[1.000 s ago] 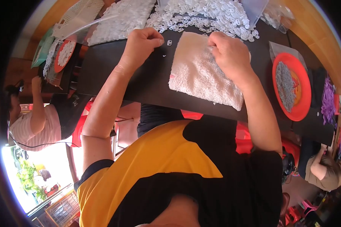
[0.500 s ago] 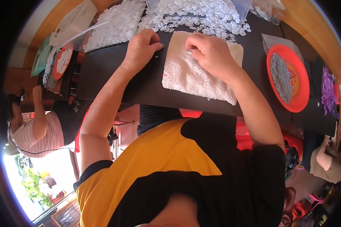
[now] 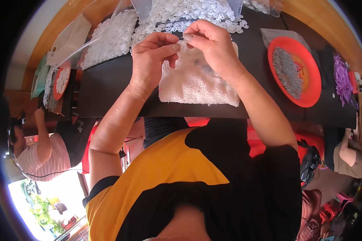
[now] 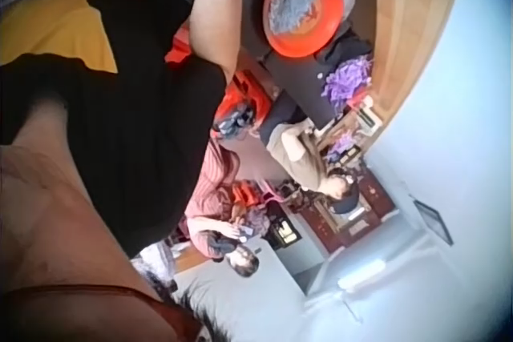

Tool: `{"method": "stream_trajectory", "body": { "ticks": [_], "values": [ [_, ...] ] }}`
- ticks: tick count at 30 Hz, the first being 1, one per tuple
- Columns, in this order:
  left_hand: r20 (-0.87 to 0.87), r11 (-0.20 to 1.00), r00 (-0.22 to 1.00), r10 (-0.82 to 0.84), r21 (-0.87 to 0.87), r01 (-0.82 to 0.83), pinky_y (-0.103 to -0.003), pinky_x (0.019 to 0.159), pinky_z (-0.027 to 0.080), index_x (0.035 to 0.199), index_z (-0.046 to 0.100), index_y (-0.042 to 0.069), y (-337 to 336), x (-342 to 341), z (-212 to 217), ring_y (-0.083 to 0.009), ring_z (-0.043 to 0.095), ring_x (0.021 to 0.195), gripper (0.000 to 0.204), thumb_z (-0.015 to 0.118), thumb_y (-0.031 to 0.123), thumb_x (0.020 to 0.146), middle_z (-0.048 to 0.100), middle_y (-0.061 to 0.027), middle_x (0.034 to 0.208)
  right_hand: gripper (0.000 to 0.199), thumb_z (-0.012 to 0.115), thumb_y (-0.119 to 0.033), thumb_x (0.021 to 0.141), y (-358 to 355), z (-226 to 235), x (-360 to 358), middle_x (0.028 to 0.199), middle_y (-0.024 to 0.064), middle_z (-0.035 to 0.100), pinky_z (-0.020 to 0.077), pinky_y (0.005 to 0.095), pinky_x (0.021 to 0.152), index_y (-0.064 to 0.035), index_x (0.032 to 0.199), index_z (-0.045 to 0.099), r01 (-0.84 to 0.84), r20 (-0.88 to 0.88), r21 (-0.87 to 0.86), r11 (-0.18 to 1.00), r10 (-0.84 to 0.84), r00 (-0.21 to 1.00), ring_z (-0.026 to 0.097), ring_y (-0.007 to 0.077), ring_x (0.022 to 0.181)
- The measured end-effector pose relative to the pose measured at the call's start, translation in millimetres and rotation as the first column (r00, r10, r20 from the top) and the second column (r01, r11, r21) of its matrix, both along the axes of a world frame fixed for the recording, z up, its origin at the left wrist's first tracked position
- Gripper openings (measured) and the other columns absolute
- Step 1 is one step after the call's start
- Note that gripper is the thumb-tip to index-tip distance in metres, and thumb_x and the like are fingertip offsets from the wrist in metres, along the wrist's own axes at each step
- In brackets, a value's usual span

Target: Manually assembling small white plastic components by fitting them together at a workbench.

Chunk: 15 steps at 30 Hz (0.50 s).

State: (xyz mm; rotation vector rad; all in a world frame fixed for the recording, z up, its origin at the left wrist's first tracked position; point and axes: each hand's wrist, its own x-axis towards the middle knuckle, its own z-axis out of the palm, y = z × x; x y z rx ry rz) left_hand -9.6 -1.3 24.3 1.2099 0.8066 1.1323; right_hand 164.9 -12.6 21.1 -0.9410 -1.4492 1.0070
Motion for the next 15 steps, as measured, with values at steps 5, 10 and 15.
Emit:
{"method": "stream_trajectory", "body": {
  "ticks": [5, 10, 15],
  "values": [
    [0.136, 1.000, 0.990, 0.026, -0.008, -0.025, -0.025, 0.053, 0.047, 0.095, 0.062, -0.005, -1.4, 16.2, -3.6, -0.0134, 0.060, 0.064, 0.013, 0.065, -0.001, 0.084, 0.066, -0.0105, 0.081, 0.007, 0.057, -0.002, 0.091, -3.1, 4.1, -2.0, 0.085, 0.0021, 0.062, 0.0496, 0.0232, 0.073, 0.0007, 0.096, 0.061, -0.007, -0.087, -0.048, 0.999, 0.003, 0.996, 0.059, 0.0089, 0.079],
    [0.143, 0.996, 0.988, 0.049, -0.087, -0.037, -0.025, 0.054, 0.046, 0.095, 0.062, -0.004, 0.1, 19.8, -9.2, -0.0134, 0.060, 0.064, 0.010, 0.065, 0.002, 0.087, 0.066, -0.0102, 0.082, 0.006, 0.058, 0.001, 0.090, -3.8, 1.4, -3.5, 0.085, 0.0021, 0.064, 0.0500, 0.0221, 0.072, 0.0005, 0.095, 0.061, 0.076, -0.093, -0.012, 0.997, -0.077, 0.993, 0.060, 0.0079, 0.078],
    [0.135, 0.990, 0.985, 0.111, -0.097, -0.099, -0.023, 0.050, 0.044, 0.090, 0.063, -0.004, -12.2, 23.4, -9.0, -0.0100, 0.056, 0.061, 0.010, 0.066, 0.005, 0.087, 0.066, -0.0073, 0.079, 0.005, 0.058, 0.002, 0.089, -1.9, -8.9, -6.2, 0.085, 0.0019, 0.064, 0.0489, 0.0214, 0.072, 0.0010, 0.093, 0.061, 0.117, -0.038, 0.071, 0.991, -0.114, 0.993, 0.059, 0.0069, 0.079]
  ]
}}
